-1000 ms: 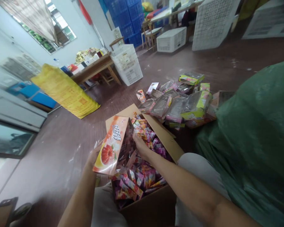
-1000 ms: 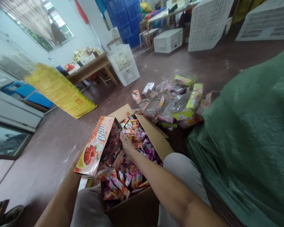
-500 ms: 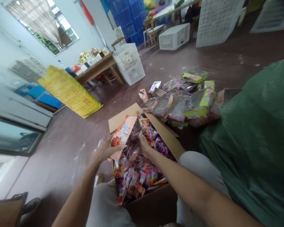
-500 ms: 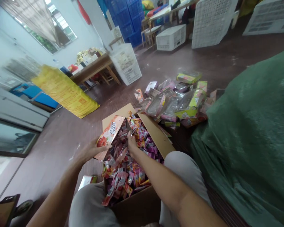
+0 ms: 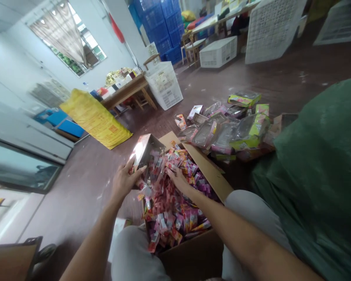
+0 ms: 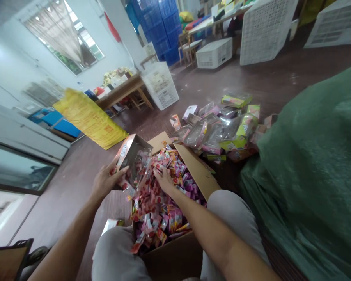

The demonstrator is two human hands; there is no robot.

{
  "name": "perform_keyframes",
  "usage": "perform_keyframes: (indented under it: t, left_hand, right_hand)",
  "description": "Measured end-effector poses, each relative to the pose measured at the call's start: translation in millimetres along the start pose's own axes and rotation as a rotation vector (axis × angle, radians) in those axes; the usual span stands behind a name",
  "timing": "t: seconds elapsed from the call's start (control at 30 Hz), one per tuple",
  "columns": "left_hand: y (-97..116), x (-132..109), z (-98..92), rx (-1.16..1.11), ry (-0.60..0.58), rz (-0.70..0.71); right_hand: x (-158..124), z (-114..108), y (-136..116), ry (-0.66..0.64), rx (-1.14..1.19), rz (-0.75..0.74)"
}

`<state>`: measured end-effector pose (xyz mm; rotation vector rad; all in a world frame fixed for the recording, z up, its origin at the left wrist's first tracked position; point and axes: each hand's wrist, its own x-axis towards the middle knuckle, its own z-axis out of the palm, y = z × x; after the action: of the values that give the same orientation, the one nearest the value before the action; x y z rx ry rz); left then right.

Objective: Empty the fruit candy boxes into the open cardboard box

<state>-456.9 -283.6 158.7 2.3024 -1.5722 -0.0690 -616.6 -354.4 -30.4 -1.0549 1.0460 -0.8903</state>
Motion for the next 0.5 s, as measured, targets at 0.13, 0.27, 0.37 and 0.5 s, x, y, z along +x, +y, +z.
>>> perform_keyframes:
  t: [0.13, 0.27, 0.37, 0.5]
  left_hand:
    - [-4, 3, -0.9, -0.068, -0.03, -0.002]
    - [-13, 5, -1.3, -0.154, -0.011, -0.008]
    - [-18, 3, -1.4, -0.228, 0.026, 0.008]
    - [-20, -8, 10.1, -0.564, 0.032, 0.018]
  right_hand:
    - [-5, -1, -1, -0.052, -0.102, -0.039]
    - [-12, -2, -5, -0.098, -0.157, -0.067]
    - [-16, 1, -13, -0.15, -0.131, -0.108]
    - [-19, 10, -22, -0.304, 0.003, -0.12]
